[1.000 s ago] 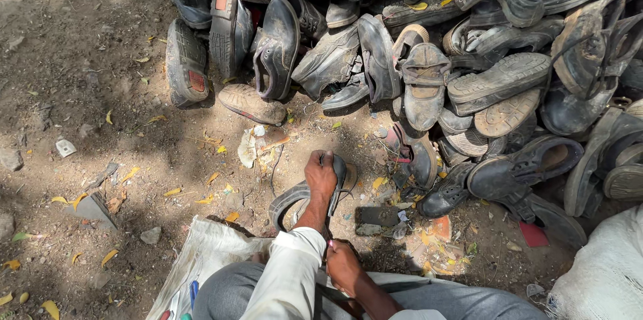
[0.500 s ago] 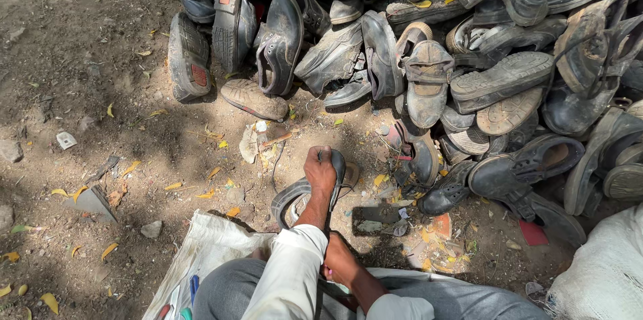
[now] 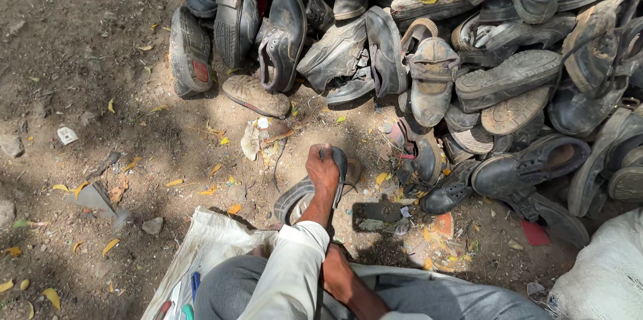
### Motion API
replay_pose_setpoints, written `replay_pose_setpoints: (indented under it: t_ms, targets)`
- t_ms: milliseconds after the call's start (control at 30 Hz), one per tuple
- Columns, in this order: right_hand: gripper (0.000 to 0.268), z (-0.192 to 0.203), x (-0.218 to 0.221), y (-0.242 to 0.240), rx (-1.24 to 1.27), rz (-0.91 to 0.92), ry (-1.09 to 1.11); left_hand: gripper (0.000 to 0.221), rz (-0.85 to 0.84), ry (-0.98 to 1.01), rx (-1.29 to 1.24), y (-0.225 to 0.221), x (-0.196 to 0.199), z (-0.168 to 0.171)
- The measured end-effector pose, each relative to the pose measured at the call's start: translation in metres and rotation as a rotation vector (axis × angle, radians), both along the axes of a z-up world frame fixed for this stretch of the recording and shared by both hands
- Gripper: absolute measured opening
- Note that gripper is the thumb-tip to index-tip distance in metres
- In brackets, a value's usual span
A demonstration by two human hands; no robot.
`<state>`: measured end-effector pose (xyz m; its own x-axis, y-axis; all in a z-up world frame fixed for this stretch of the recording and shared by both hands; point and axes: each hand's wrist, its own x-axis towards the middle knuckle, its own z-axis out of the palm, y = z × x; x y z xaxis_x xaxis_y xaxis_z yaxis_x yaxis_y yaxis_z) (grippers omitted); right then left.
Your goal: The person sits on the ground and uses a small knife to cut and trim parts from several old shoes selected from a large pile.
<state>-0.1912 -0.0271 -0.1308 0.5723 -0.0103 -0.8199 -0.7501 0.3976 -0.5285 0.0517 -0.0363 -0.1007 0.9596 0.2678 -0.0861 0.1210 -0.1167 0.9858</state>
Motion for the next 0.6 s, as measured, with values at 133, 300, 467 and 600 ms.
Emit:
replay_pose_setpoints:
  t_ms: [133, 300, 467, 600]
  targets:
    - [0.021, 0.002, 0.004, -0.008, -0.082, 0.035, 0.007, 0.025, 0.101, -0.020, 0.041, -0.007, -0.006, -0.006]
    - [0.020, 0.024, 0.026, 0.001, -0.165, 0.077, -0.421, 0.026, 0.180, -0.021, 0.090, -0.017, -0.001, -0.012]
    - [0.014, 0.069, 0.027, 0.006, -0.560, 0.188, -1.421, 0.025, 0.143, -0.008, 0.098, -0.019, 0.001, -0.031]
    - [0.029, 0.087, 0.019, -0.035, -0.240, 0.300, -0.188, 0.028, 0.144, 0.099, 0.184, 0.002, 0.043, -0.033]
